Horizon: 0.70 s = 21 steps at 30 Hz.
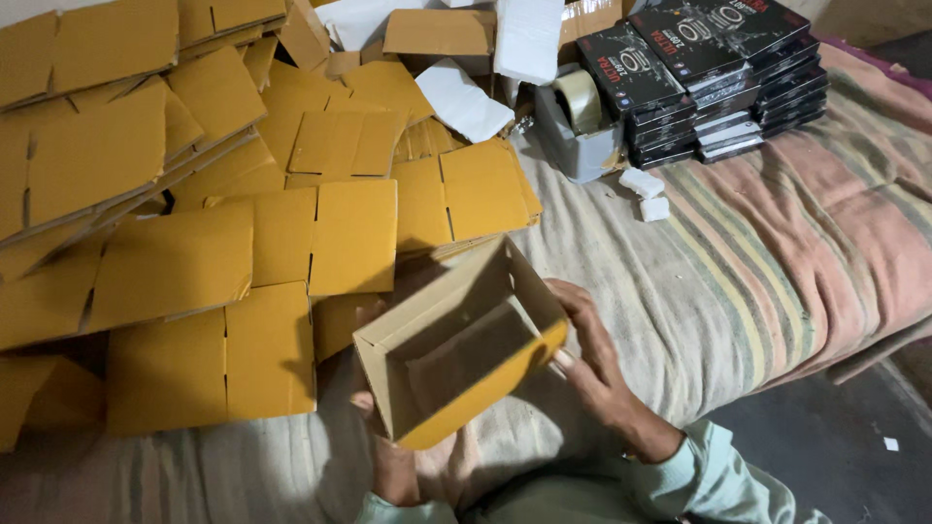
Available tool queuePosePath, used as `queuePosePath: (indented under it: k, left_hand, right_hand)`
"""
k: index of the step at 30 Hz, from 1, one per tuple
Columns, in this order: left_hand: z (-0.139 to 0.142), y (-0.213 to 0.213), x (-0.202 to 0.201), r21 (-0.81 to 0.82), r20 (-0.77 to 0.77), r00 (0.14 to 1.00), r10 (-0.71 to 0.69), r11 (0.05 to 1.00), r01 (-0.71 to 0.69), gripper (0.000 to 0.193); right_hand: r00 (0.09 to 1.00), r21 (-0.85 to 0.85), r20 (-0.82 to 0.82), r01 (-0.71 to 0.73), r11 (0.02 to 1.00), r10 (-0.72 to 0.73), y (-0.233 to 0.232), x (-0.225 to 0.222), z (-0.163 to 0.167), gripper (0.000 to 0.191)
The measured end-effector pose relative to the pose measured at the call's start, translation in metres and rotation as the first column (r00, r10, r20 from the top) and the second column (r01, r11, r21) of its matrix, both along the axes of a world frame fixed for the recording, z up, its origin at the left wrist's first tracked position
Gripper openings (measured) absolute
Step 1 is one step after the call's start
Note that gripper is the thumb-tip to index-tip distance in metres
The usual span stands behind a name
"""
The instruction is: The person folds flat pre-cut yellow cardboard boxes into open rectangular boxes on a bed, pressing the creases and sides by hand, and stacks the finished boxes with a growing pile of folded boxes.
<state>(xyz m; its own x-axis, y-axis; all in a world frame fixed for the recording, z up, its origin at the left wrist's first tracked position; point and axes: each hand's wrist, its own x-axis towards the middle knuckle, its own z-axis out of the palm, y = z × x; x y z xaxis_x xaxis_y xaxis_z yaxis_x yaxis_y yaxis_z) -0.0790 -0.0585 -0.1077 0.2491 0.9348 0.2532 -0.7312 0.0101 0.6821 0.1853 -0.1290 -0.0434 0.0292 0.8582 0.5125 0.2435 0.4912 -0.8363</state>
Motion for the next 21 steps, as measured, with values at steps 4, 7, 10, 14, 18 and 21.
queuePosePath:
  k: [4,7,10,14,18,21]
  left_hand:
    - [0.023,0.001,-0.006,0.251,-0.206,0.922,0.327,0.929,-0.273,0.12]
    - [0.049,-0.014,-0.006,0.522,-0.153,0.808,0.569,0.741,-0.423,0.12]
    - [0.066,-0.041,-0.003,0.474,-0.325,0.785,0.527,0.809,-0.347,0.123]
    - [0.066,-0.047,0.003,0.667,-0.408,0.596,0.691,0.672,-0.322,0.091]
    - [0.057,-0.039,-0.001,0.806,-0.484,0.425,0.765,0.578,-0.123,0.045]
    - [0.059,-0.041,0.0,0.647,-0.617,0.484,0.621,0.75,-0.137,0.031]
  right_hand:
    - [0.998,0.08,-0.068,0.002,0.997,0.003,-0.003,0.01,0.01,0.08]
    - [0.99,0.098,-0.137,-0.021,0.995,0.035,0.003,0.016,0.016,0.082]
    - [0.994,0.084,-0.092,-0.052,0.995,0.06,0.012,0.015,0.017,0.08]
    - [0.97,0.174,0.184,-0.194,0.966,0.161,0.024,0.009,0.013,0.056]
    - [0.95,0.168,0.211,-0.266,0.949,0.229,0.026,0.002,0.006,0.022]
    - [0.991,0.028,0.04,-0.129,0.991,0.128,0.02,-0.006,0.005,0.029]
